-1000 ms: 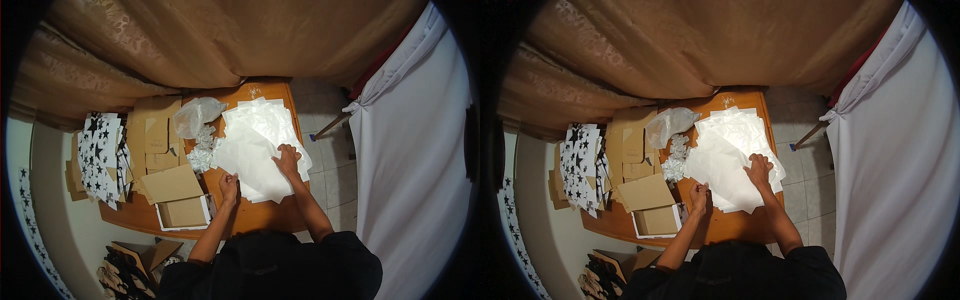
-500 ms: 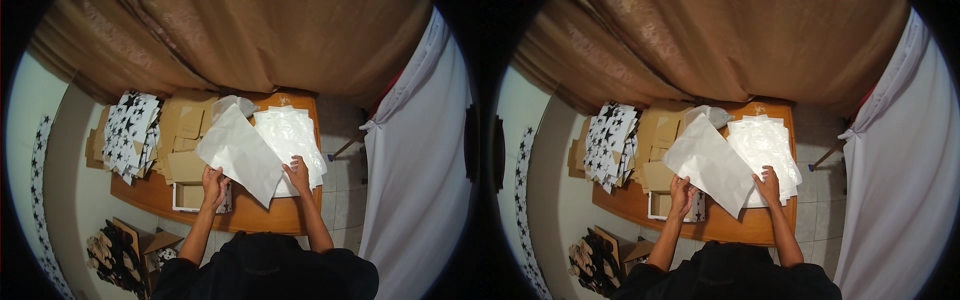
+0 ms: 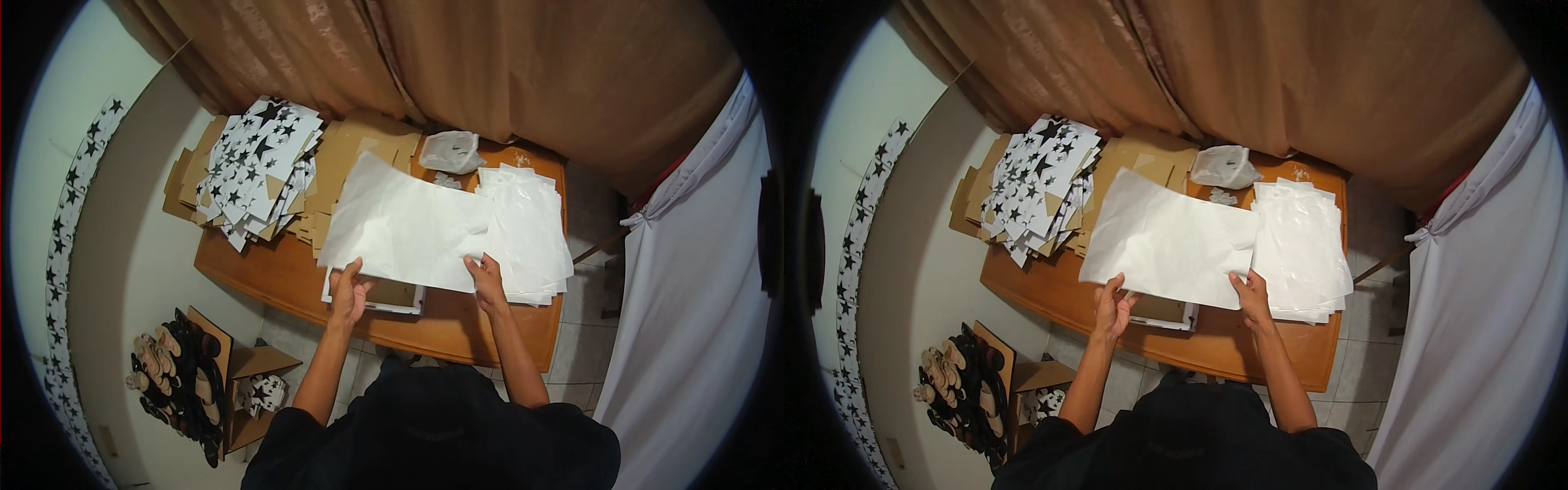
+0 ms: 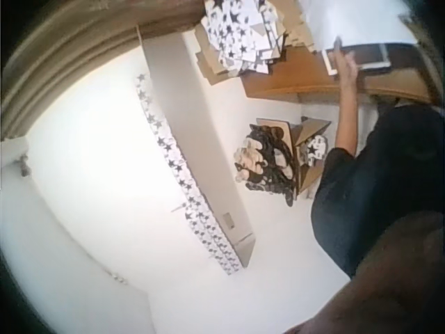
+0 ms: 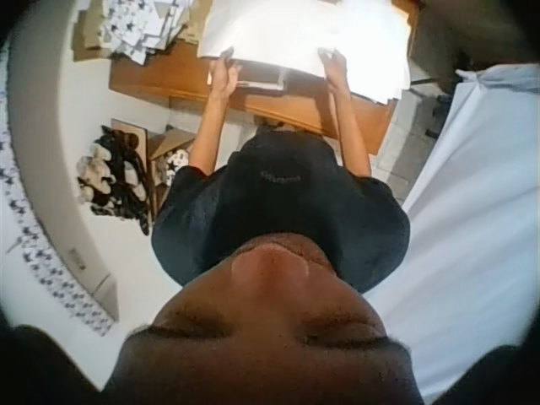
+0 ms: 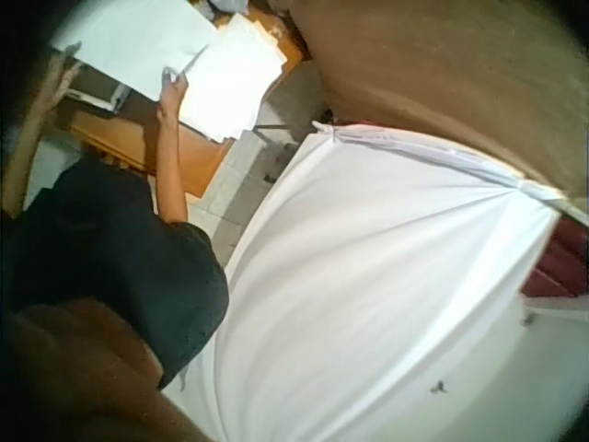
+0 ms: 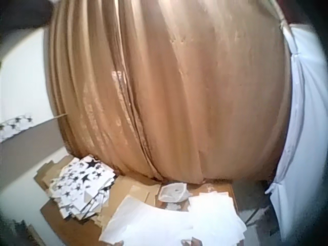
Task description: The person is folding flat cardboard pieces into shoe boxes, lining them with tissue paper, and labeling them.
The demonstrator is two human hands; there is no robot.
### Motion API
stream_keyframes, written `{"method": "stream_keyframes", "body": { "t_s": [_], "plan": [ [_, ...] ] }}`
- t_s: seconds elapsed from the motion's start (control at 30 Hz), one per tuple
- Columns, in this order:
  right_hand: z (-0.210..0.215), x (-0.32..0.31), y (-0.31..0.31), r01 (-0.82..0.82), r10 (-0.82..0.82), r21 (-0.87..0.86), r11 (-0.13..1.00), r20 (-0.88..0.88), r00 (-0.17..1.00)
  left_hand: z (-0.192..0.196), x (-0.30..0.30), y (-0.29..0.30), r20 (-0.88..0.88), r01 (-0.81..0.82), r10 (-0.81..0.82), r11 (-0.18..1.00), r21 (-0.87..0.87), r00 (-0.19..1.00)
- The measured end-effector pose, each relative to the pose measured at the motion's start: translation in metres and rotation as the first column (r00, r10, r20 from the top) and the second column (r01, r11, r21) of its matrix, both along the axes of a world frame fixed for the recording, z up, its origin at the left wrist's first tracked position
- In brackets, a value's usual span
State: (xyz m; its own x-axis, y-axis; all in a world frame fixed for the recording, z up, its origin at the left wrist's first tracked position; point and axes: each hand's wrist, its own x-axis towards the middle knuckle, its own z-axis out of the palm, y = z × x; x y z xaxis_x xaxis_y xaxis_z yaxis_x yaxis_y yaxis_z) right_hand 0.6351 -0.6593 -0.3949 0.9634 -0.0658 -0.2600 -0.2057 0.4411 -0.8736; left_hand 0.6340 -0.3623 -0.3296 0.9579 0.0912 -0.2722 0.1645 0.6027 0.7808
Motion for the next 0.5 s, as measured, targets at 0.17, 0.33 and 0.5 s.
{"method": "stream_keyframes", "body": {
  "t_s": [0.17, 0.33, 0.5],
  "plan": [
    [-0.005, -0.01, 0.041, -0.02, 0.015, -0.135, 0.991, -0.044, 0.999, -0.011, -0.003, 0.093, -0.08, -0.117, 0.138, 0.968, 0.221, 0.987],
    [-0.012, -0.022, 0.089, -0.045, 0.004, -0.315, 0.948, -0.131, 0.991, -0.05, 0.009, 0.173, -0.078, 0.09, -0.061, 0.895, 0.436, 0.995],
    [-0.044, -0.03, 0.106, -0.024, -0.075, -0.588, 0.809, -0.143, 0.987, -0.093, 0.023, 0.204, -0.196, 0.243, -0.16, 0.805, 0.542, 0.967]
  ]
}}
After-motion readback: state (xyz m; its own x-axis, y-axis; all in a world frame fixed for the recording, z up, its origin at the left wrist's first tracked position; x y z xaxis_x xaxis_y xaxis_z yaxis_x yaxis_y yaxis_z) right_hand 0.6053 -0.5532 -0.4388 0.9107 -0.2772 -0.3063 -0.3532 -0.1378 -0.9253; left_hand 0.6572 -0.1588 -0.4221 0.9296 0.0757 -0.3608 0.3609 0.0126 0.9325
